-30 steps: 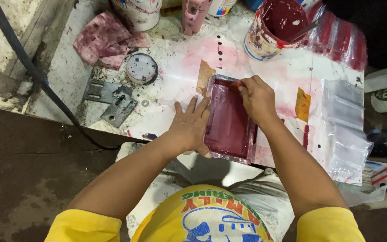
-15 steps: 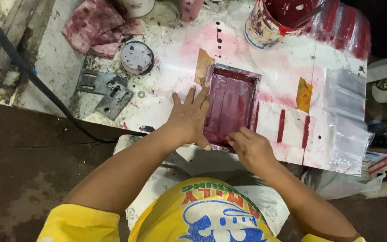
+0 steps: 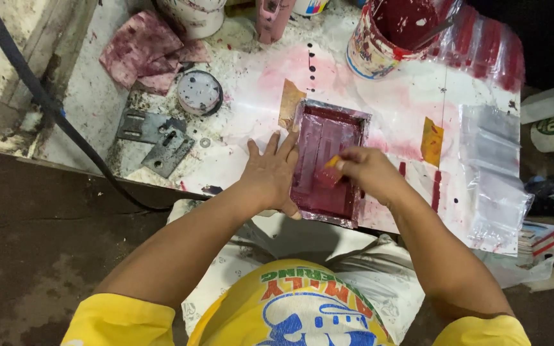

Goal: Spreading red ink across a screen printing frame using a small handheld tool to prepare for printing.

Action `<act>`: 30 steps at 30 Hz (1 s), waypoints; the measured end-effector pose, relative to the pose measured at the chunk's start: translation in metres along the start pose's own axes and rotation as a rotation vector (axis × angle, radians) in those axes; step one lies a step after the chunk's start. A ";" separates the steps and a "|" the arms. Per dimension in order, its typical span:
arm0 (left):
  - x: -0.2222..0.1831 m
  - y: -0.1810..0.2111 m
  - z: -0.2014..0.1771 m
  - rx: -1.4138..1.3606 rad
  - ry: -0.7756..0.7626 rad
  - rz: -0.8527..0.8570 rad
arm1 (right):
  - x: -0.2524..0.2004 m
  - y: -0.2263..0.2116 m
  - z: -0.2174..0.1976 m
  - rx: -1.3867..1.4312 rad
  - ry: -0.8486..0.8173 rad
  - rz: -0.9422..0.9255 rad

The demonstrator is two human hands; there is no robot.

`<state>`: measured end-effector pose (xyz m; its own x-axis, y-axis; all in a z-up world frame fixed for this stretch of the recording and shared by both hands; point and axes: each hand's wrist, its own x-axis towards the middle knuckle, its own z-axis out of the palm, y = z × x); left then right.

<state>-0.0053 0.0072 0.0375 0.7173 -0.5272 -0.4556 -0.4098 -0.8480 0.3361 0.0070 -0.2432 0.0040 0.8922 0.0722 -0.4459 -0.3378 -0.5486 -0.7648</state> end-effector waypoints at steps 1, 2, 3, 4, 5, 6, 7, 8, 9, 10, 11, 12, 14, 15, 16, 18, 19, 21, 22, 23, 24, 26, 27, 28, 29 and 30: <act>0.000 0.000 -0.002 0.002 0.003 0.000 | -0.002 -0.012 -0.001 0.000 0.002 -0.003; -0.001 0.001 -0.003 -0.003 0.003 0.000 | -0.005 -0.024 -0.002 0.092 0.102 -0.013; -0.002 0.002 -0.003 -0.009 0.003 0.000 | -0.008 -0.036 -0.002 0.184 0.201 -0.022; -0.002 0.002 -0.003 -0.008 0.004 -0.001 | 0.006 -0.028 -0.004 0.184 0.201 -0.024; -0.002 0.001 -0.003 -0.009 0.007 0.000 | 0.020 -0.021 -0.005 0.169 0.280 -0.054; -0.002 0.002 -0.002 -0.012 0.010 0.001 | 0.033 -0.013 -0.007 0.153 0.358 -0.083; -0.003 0.002 -0.003 -0.013 0.010 -0.001 | 0.034 -0.015 -0.005 0.153 0.357 -0.083; -0.003 0.002 -0.004 -0.013 0.009 0.001 | 0.035 -0.016 -0.003 -0.051 0.414 -0.089; -0.004 0.002 -0.005 -0.014 0.007 0.002 | 0.035 -0.018 -0.001 -0.255 0.468 -0.095; -0.003 0.001 -0.005 -0.014 0.009 0.002 | 0.036 -0.019 0.002 -0.256 0.469 -0.097; -0.002 0.001 -0.004 -0.010 0.008 0.004 | 0.036 -0.021 0.006 -0.348 0.495 -0.132; -0.002 0.001 -0.003 -0.008 0.006 0.005 | 0.036 -0.022 0.010 -0.440 0.518 -0.167; -0.001 0.000 -0.002 -0.012 0.008 0.008 | 0.043 -0.012 0.019 -0.547 0.491 -0.189; -0.001 0.000 -0.002 -0.015 0.011 0.011 | 0.046 -0.007 0.024 -0.652 0.464 -0.210; 0.000 -0.001 -0.002 -0.016 0.010 0.013 | 0.046 -0.008 0.023 -0.654 0.464 -0.208; 0.001 -0.001 -0.001 -0.013 0.016 0.017 | 0.045 -0.011 0.023 -0.590 0.524 -0.297; 0.000 -0.001 -0.001 -0.016 0.016 0.015 | 0.048 -0.007 0.024 -0.592 0.522 -0.298; -0.002 0.000 -0.003 -0.016 -0.001 0.013 | 0.055 0.001 0.025 -0.671 0.514 -0.337; -0.001 -0.001 -0.002 -0.016 0.002 0.013 | 0.053 -0.002 0.025 -0.673 0.515 -0.339; 0.000 -0.001 -0.001 -0.014 0.004 0.016 | 0.050 -0.005 0.025 -0.643 0.533 -0.344; 0.000 -0.001 0.000 -0.014 0.006 0.017 | 0.048 -0.008 0.025 -0.613 0.548 -0.350; -0.001 -0.001 -0.002 -0.014 0.001 0.014 | 0.047 -0.010 0.025 -0.640 0.523 -0.337; -0.002 0.000 -0.003 -0.011 -0.006 0.014 | 0.046 -0.010 0.026 -0.665 0.499 -0.321; -0.001 0.000 -0.004 -0.009 -0.005 0.016 | 0.041 -0.019 0.023 -0.665 0.502 -0.320; -0.001 0.000 -0.005 -0.013 -0.006 0.016 | 0.037 -0.027 0.019 -0.639 0.499 -0.319; -0.002 0.000 -0.004 -0.022 -0.010 0.015 | 0.030 -0.035 0.017 -0.614 0.491 -0.316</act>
<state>-0.0044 0.0082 0.0415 0.7056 -0.5404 -0.4584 -0.4078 -0.8387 0.3610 0.0408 -0.2076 0.0092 0.9942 0.0064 0.1073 0.0457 -0.9287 -0.3680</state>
